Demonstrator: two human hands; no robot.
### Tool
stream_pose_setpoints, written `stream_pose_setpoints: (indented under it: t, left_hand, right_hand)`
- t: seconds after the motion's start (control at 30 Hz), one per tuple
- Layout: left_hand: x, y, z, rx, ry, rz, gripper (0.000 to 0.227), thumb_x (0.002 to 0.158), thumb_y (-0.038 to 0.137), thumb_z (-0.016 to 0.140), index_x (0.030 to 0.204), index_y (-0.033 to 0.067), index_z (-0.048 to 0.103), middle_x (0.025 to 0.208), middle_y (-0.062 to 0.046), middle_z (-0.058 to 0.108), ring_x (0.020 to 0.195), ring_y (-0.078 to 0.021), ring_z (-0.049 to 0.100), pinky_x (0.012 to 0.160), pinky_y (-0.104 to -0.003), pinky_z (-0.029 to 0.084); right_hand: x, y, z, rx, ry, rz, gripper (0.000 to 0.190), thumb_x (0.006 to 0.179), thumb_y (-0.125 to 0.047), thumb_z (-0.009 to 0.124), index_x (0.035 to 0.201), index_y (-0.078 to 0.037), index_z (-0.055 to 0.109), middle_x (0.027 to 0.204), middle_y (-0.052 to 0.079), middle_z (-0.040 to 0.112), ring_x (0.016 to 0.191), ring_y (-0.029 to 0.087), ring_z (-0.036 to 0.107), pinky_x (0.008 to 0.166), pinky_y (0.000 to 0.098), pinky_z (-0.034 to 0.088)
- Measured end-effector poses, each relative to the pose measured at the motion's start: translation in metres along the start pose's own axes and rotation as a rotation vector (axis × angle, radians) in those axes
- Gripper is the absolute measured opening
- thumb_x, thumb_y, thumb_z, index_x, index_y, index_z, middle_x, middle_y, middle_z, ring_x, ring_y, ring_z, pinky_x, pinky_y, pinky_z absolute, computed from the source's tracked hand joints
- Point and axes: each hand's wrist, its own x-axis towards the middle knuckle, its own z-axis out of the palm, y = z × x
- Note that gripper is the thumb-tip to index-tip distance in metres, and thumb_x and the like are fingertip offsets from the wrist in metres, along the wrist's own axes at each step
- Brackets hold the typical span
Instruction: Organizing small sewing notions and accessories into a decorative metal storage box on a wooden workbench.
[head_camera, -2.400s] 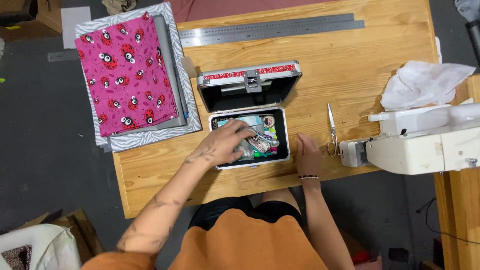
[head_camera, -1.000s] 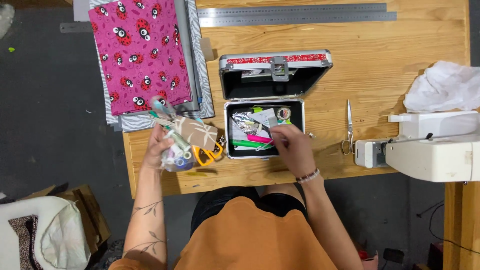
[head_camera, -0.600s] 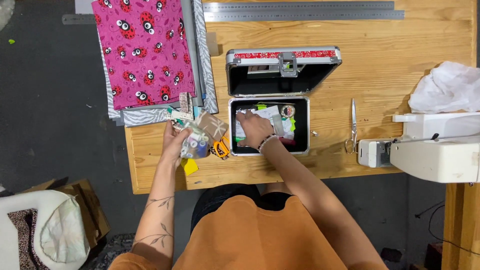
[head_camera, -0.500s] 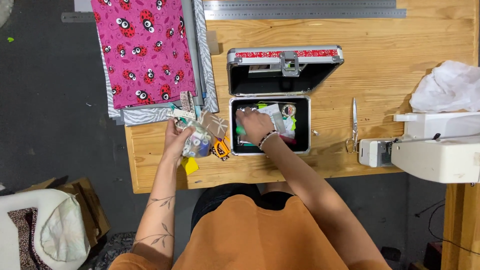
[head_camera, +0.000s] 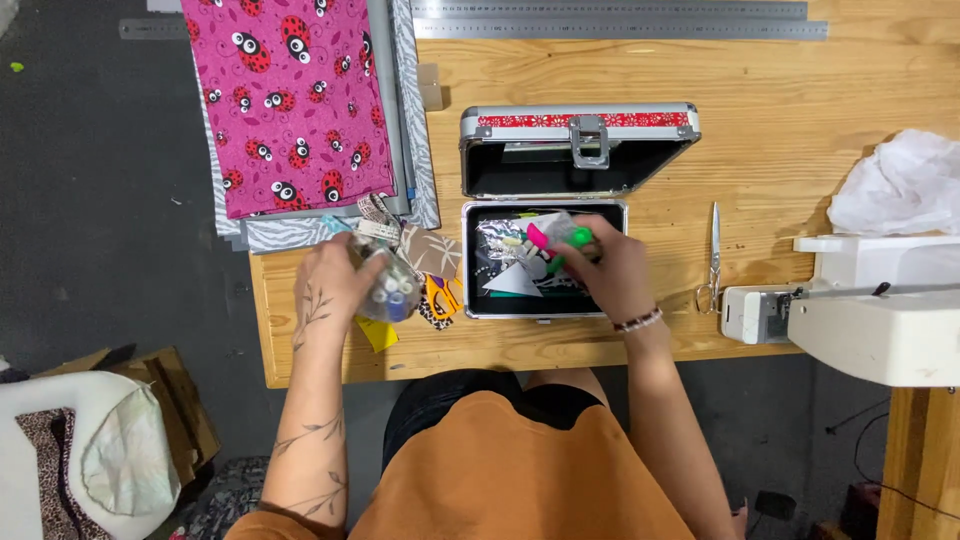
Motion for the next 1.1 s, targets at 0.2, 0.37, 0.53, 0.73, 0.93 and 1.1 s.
stream_pose_setpoints:
  t: [0.2,0.37,0.53,0.73,0.93,1.1]
  left_hand:
    - [-0.018,0.075,-0.006,-0.083,0.119,0.415,0.018,0.09,0.029,0.073,0.108,0.0267,0.077,0.098,-0.002,0.072,0.091,-0.0262,0.074,0.08,-0.039,0.059]
    - [0.0,0.111,0.086,0.306,-0.207,0.943,0.018,0.086,0.01,0.061,0.093,0.0125,0.077,0.084,-0.01,0.074,0.084,-0.034,0.074,0.074,-0.045,0.061]
    - [0.048,0.117,0.179,0.467,-0.143,0.903,0.023,0.093,0.009,0.051,0.088,0.0039,0.073,0.077,-0.012,0.071,0.081,-0.031,0.073,0.071,-0.041,0.057]
    - [0.054,0.128,0.173,0.583,-0.196,0.991,0.016,0.081,0.008,0.059,0.076,0.0116,0.073,0.069,-0.012,0.071,0.069,-0.0327,0.073,0.06,-0.044,0.057]
    - [0.014,0.149,0.08,0.167,-0.35,0.888,0.007,0.075,0.008,0.072,0.081,0.0074,0.076,0.076,-0.013,0.074,0.079,-0.0361,0.074,0.069,-0.045,0.058]
    - [-0.015,0.15,0.044,-0.593,-0.575,0.69,0.026,0.077,0.007,0.083,0.102,0.0072,0.078,0.093,-0.018,0.078,0.086,-0.0206,0.074,0.078,-0.034,0.059]
  right_hand:
    - [-0.018,-0.002,-0.01,0.245,0.169,0.07,0.031,0.086,-0.018,0.084,0.112,-0.015,0.067,0.09,0.011,0.075,0.091,0.029,0.073,0.079,0.0424,0.06]
    - [-0.021,-0.009,-0.004,0.132,0.313,-0.09,0.024,0.09,-0.019,0.081,0.111,-0.017,0.07,0.09,0.005,0.074,0.092,0.031,0.073,0.078,0.0423,0.061]
    - [-0.025,-0.01,-0.007,0.172,0.353,-0.131,0.026,0.089,-0.013,0.081,0.111,-0.012,0.067,0.089,0.012,0.073,0.091,0.037,0.072,0.075,0.0473,0.061]
    - [-0.034,-0.003,-0.019,0.245,0.374,-0.088,0.023,0.089,-0.011,0.081,0.109,-0.012,0.069,0.088,0.01,0.073,0.092,0.036,0.073,0.077,0.0475,0.061]
    - [-0.037,0.002,-0.023,0.305,0.456,-0.082,0.027,0.087,-0.008,0.083,0.111,-0.009,0.07,0.088,0.011,0.073,0.09,0.035,0.073,0.077,0.0451,0.062]
    - [-0.036,0.004,-0.021,0.402,0.527,-0.075,0.034,0.089,-0.005,0.083,0.118,-0.003,0.064,0.088,0.019,0.071,0.092,0.04,0.071,0.077,0.0474,0.061]
